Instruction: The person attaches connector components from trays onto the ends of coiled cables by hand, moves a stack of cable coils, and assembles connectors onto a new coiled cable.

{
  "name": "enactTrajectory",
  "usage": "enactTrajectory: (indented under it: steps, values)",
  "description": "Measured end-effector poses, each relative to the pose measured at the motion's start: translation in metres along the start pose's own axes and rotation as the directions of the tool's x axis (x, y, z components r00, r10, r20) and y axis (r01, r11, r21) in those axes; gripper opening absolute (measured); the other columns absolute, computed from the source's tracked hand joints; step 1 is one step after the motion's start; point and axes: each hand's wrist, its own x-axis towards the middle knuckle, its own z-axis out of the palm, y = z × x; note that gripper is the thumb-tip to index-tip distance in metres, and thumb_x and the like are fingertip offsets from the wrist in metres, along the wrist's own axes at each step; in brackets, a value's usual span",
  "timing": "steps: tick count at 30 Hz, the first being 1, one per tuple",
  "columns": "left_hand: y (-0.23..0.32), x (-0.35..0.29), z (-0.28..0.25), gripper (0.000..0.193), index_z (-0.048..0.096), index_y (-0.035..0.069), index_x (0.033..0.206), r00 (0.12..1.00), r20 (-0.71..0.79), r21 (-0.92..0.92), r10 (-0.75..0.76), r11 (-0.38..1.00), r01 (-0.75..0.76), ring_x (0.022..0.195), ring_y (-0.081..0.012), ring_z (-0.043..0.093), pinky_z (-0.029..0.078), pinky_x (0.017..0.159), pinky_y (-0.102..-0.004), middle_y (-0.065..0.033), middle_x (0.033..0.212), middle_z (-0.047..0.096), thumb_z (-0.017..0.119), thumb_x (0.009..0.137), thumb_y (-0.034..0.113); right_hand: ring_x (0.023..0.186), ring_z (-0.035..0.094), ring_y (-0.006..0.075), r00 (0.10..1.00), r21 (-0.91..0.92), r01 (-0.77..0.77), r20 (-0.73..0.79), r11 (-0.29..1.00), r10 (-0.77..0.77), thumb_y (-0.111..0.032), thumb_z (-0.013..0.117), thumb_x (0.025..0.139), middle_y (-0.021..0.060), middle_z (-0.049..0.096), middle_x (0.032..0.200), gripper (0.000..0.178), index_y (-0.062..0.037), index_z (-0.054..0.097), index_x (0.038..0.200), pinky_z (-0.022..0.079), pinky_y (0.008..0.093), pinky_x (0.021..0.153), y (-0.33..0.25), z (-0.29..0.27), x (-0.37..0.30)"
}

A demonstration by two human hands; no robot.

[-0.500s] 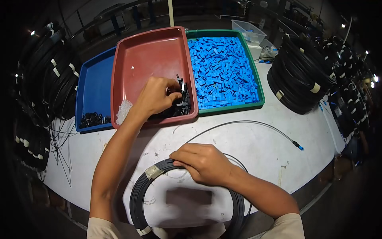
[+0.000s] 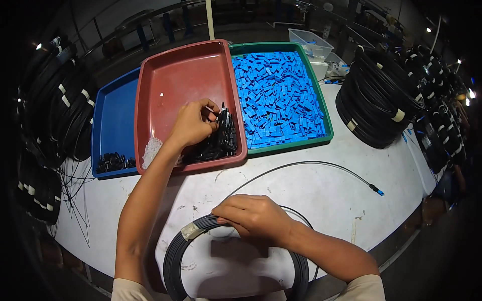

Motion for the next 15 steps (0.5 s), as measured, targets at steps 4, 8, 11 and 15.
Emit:
enactTrajectory:
  steps: [4,8,11,15]
  values:
    - [-0.006,0.004,0.006,0.028,0.074,-0.001,0.097,0.998,-0.062,-0.032,-0.023,0.999,0.021,0.075,-0.0253,0.071,0.055,0.077,-0.0358,-0.0128,0.079,0.072,0.074,0.07,0.006,0.077,0.069,0.0271,1.0,0.001,-0.004,-0.001,1.0,0.004,-0.011,0.075,0.084,0.0093,0.071,0.089,0.018,-0.0049,0.07,0.1,0.058,0.0361,0.068,0.0,0.0,-0.001]
    - [-0.008,0.007,0.008,0.024,0.075,0.0,0.094,0.998,-0.059,0.015,-0.035,0.999,0.036,0.078,-0.0264,0.072,0.055,0.078,-0.0368,-0.0138,0.081,0.074,0.077,0.073,0.011,0.077,0.069,0.027,1.0,-0.008,-0.003,-0.001,1.0,0.003,-0.011,0.075,0.084,0.0091,0.07,0.089,0.017,-0.005,0.07,0.1,0.058,0.036,0.068,0.0,0.0,0.0]
    - [0.0,0.009,0.009,0.024,0.076,0.0,0.092,0.997,-0.041,0.071,-0.068,0.995,0.071,0.081,-0.0276,0.073,0.055,0.078,-0.0373,-0.015,0.084,0.075,0.079,0.073,0.014,0.077,0.069,0.0272,1.0,-0.01,-0.011,0.001,1.0,0.011,-0.011,0.075,0.085,0.0091,0.07,0.089,0.017,-0.0049,0.07,0.1,0.058,0.0361,0.068,0.0,0.0,0.0]
    - [-0.008,0.017,0.012,0.022,0.075,0.001,0.092,0.994,0.004,-0.01,-0.109,0.994,0.109,0.082,-0.0266,0.073,0.054,0.079,-0.0365,-0.0149,0.086,0.075,0.079,0.075,0.014,0.077,0.069,0.0274,1.0,-0.009,-0.005,0.001,1.0,0.005,-0.011,0.075,0.085,0.009,0.07,0.089,0.016,-0.0048,0.07,0.099,0.057,0.0363,0.068,0.0,0.0,0.0]
